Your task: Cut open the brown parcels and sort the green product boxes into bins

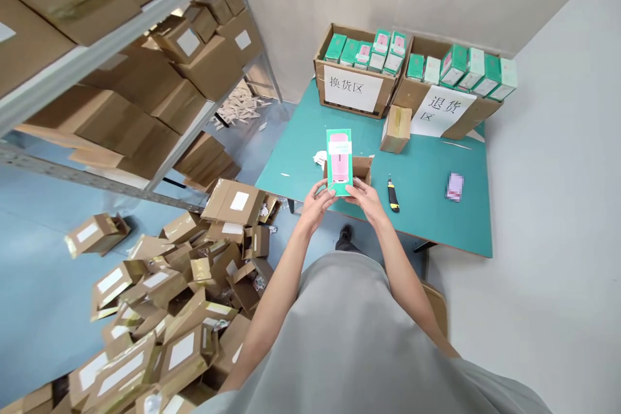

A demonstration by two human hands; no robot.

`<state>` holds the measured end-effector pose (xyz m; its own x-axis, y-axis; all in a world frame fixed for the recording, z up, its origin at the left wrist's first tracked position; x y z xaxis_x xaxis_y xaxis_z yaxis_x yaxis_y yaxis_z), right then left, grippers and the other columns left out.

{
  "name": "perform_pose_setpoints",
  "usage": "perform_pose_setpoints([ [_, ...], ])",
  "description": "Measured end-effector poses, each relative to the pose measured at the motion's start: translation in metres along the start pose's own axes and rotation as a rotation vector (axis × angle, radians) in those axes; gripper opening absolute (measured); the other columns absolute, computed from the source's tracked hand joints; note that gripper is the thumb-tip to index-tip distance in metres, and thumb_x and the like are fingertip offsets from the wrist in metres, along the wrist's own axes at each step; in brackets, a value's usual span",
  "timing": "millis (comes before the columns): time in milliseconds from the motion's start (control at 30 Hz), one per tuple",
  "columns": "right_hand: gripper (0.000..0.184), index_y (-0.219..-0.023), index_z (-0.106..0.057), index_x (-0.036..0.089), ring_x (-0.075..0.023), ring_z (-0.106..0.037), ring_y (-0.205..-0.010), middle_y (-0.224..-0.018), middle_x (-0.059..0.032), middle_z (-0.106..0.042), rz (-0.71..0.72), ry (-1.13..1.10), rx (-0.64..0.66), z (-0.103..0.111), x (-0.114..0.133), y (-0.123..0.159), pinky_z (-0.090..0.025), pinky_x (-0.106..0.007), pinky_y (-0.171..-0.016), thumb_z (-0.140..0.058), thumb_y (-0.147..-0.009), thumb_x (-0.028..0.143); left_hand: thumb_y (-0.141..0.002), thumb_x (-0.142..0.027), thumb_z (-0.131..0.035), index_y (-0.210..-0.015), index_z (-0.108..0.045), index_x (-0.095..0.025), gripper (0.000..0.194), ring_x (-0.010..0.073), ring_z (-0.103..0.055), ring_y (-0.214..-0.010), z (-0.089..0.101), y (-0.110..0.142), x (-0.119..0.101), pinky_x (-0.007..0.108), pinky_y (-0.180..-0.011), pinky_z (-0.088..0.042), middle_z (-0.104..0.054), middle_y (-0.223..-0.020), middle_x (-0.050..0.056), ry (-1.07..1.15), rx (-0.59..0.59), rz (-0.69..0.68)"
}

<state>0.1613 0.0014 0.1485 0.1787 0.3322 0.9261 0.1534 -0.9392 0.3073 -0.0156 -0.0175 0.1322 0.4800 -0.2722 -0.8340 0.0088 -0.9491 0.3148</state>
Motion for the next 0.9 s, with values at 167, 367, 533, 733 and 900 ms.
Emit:
perform_pose_setpoints([
  [167, 0.078, -0.137, -0.07, 0.024, -0.0309, -0.082, -0.109, -0.146, -0.0158, -0.075, 0.137, 0.296, -0.163, -0.002, -0.002, 0.036, -0.072, -0.047, -0.093, -0.087, -0.08, 0.074, -0.068, -0.051, -0.102, -0.137, -0.065, -0.024, 0.083, 0.0302, -0.076, -0.127, 0.013, 0.038, 0.007, 0.047, -0.112, -0.063, -0.078, -0.13, 0.014, -0.096, -0.094, -0.073],
  [367, 0.076, -0.165, -0.053, 0.026, -0.0363, -0.058, -0.155, -0.166, -0.0189, -0.06, 0.43, 0.706, -0.274, -0.01, 0.033, 0.084, -0.059, -0.056, -0.121, -0.072, -0.101, 0.062, -0.065, -0.055, -0.101, -0.136, -0.067, -0.023, 0.085, 0.0321, -0.075, -0.127, 0.04, 0.081, -0.003, 0.049, -0.115, -0.058, -0.077, -0.136, 0.016, -0.273, -0.174, -0.221],
  [533, 0.088, -0.175, -0.043, 0.031, -0.0389, -0.052, -0.16, -0.178, -0.0161, -0.047, 0.512, 0.761, -0.126, 0.005, 0.062, 0.103, -0.058, -0.059, -0.122, -0.074, -0.099, 0.064, -0.061, -0.048, -0.102, -0.141, -0.063, -0.022, 0.093, 0.0296, -0.078, -0.12, 0.083, 0.109, -0.036, 0.045, -0.11, -0.061, -0.081, -0.125, 0.012, -0.292, -0.139, -0.254],
  [733, 0.091, -0.171, -0.052, 0.034, -0.0337, -0.074, -0.132, -0.161, -0.0145, -0.067, 0.262, 0.607, 0.271, -0.029, 0.006, 0.127, -0.064, -0.05, -0.112, -0.082, -0.092, 0.068, -0.061, -0.041, -0.103, -0.14, -0.065, -0.021, 0.09, 0.0285, -0.081, -0.113, 0.094, 0.118, -0.071, 0.044, -0.104, -0.064, -0.084, -0.122, 0.012, -0.371, -0.051, -0.227],
  [900, 0.093, -0.171, -0.05, 0.028, -0.0382, -0.061, -0.151, -0.165, -0.0176, -0.061, 0.348, 0.976, 0.238, -0.067, -0.041, 0.175, -0.054, -0.054, -0.126, -0.089, -0.089, 0.05, -0.062, -0.033, -0.103, -0.13, -0.071, -0.015, 0.077, 0.0322, -0.081, -0.106, 0.072, 0.113, -0.083, 0.047, -0.097, -0.065, -0.085, -0.113, 0.016, -0.55, 0.027, -0.141],
])
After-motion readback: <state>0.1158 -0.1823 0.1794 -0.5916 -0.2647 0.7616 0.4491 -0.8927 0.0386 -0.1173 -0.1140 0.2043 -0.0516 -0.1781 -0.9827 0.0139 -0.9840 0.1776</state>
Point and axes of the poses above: each hand's wrist, its own y-axis away from the middle knuckle, its own z-axis out of the back of the hand, x = y × z, the point moved 8 cm from there along -y, towards the middle knuckle
